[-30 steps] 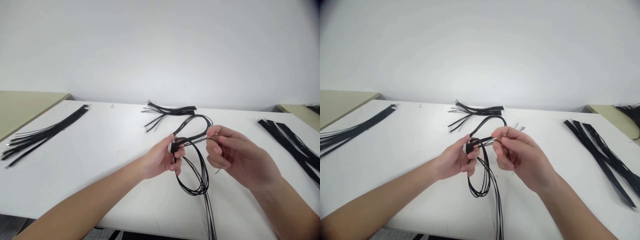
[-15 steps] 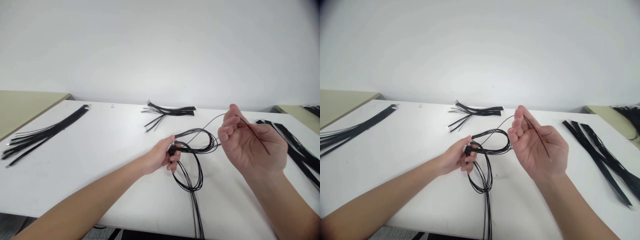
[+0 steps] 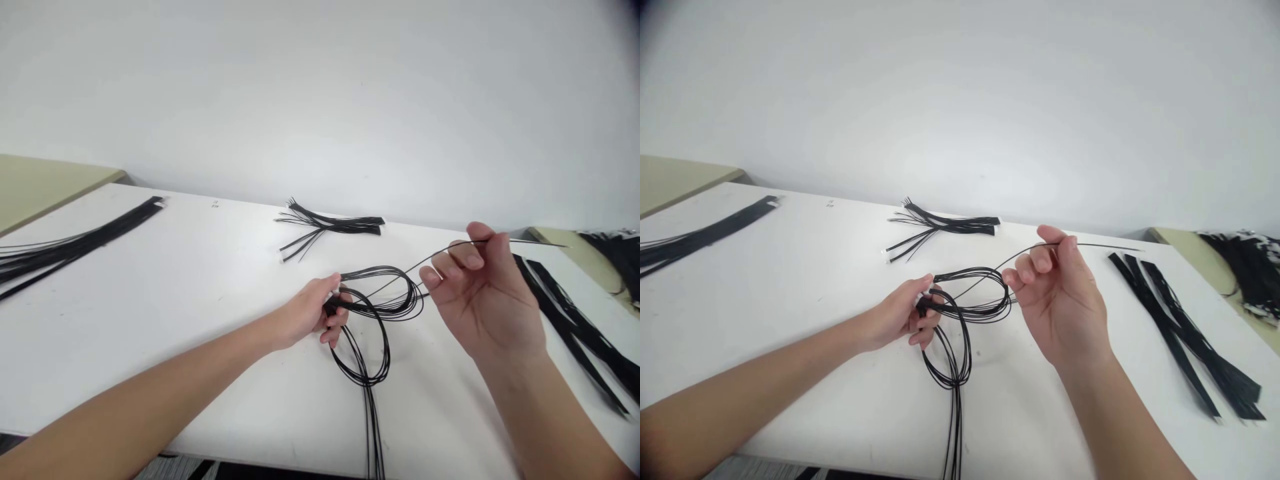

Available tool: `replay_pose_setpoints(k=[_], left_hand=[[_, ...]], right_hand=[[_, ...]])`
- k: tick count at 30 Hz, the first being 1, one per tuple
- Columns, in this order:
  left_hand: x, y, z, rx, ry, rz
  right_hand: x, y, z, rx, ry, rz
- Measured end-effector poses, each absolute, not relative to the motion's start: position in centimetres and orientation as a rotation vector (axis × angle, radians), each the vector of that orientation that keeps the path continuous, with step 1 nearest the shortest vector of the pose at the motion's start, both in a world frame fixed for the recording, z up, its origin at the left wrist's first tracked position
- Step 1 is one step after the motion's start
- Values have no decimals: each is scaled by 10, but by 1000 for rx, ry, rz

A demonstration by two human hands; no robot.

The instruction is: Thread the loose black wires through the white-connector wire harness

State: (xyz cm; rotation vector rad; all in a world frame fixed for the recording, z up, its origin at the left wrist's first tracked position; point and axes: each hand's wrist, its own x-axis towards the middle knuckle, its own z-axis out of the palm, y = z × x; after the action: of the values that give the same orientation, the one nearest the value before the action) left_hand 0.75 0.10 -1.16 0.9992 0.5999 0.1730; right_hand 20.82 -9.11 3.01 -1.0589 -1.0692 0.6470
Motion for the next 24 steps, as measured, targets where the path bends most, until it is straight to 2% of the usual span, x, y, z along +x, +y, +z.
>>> replay_pose_setpoints(k=[10, 17, 24], left_hand=[[5, 3, -15, 1099, 570, 246], [4, 3, -15, 1127, 514, 240], [2, 3, -16, 1095, 470, 227]], right_hand=[[202, -98, 34, -1062, -948, 725], [180, -103, 23, -1367, -1604, 225], [175, -102, 20, -1413, -1690, 155]])
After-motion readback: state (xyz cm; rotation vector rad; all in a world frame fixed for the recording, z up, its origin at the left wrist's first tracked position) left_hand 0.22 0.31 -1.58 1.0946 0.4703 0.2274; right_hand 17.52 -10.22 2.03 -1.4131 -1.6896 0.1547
